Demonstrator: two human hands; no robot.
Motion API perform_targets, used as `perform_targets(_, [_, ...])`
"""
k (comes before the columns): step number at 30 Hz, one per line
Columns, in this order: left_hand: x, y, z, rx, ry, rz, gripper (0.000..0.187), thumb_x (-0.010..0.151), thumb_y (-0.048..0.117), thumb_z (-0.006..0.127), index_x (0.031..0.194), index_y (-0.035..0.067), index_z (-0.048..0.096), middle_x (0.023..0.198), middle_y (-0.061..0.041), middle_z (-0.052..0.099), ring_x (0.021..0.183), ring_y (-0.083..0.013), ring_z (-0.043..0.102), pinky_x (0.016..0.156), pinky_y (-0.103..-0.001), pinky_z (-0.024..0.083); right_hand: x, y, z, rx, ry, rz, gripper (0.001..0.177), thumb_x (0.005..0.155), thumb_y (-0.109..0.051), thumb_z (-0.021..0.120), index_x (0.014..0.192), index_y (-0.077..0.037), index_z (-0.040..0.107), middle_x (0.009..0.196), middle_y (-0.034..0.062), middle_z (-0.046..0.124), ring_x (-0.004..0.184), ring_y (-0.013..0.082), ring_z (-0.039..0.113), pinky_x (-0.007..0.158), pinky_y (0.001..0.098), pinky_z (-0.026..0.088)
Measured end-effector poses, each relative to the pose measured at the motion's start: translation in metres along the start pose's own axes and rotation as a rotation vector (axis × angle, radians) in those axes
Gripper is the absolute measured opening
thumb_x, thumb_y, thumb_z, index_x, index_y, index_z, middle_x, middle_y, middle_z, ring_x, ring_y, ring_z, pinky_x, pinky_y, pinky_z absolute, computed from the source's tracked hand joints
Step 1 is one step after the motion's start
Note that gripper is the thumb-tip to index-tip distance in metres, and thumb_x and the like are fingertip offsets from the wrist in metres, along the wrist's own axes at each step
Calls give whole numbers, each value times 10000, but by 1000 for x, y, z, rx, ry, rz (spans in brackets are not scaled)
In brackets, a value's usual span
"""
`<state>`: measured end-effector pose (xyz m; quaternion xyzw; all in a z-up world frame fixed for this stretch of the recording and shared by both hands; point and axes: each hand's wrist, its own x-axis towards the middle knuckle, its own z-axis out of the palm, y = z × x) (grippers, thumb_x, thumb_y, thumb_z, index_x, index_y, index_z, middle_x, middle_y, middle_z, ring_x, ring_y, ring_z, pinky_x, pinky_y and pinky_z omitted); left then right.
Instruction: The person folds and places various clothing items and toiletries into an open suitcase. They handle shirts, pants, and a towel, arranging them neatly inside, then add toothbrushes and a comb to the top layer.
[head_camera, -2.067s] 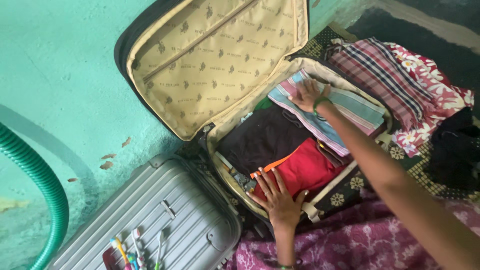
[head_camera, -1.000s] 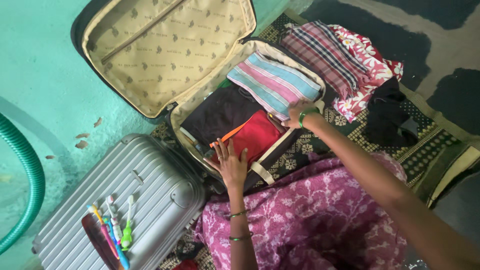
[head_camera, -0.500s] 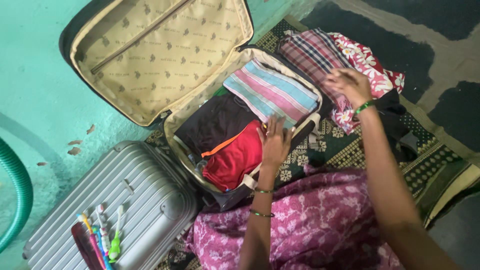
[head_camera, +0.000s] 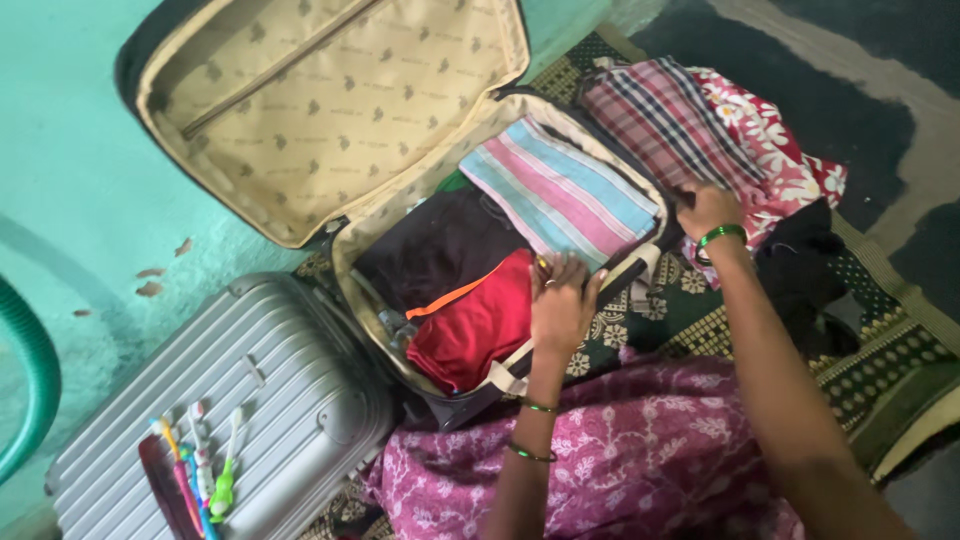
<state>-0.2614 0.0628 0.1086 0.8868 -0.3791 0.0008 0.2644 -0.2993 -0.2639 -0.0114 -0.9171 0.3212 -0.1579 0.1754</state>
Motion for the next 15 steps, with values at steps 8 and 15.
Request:
perform_targets(8, [-33,-19,-49,-421,147,-223,365,1045,333,515,1309,158,696,1301,-104,695,1258,-279,605,1191,-558,305,-23,-26,-21,144,95,-105,213,1001,-198,674,1178,-148,780,1028,179,744,902,369,722,822,457,567])
perform_targets(15, [-107,-117,-106,229,394,-242,425,1002,343,591,1379,147,607,1543,-166,512,1510,-344,385,1221,-689,84,-71,-83,-23,230,70,-128,261,975,-218,758,1232,-172,768,1009,141,718,911,351,693,871,477,545])
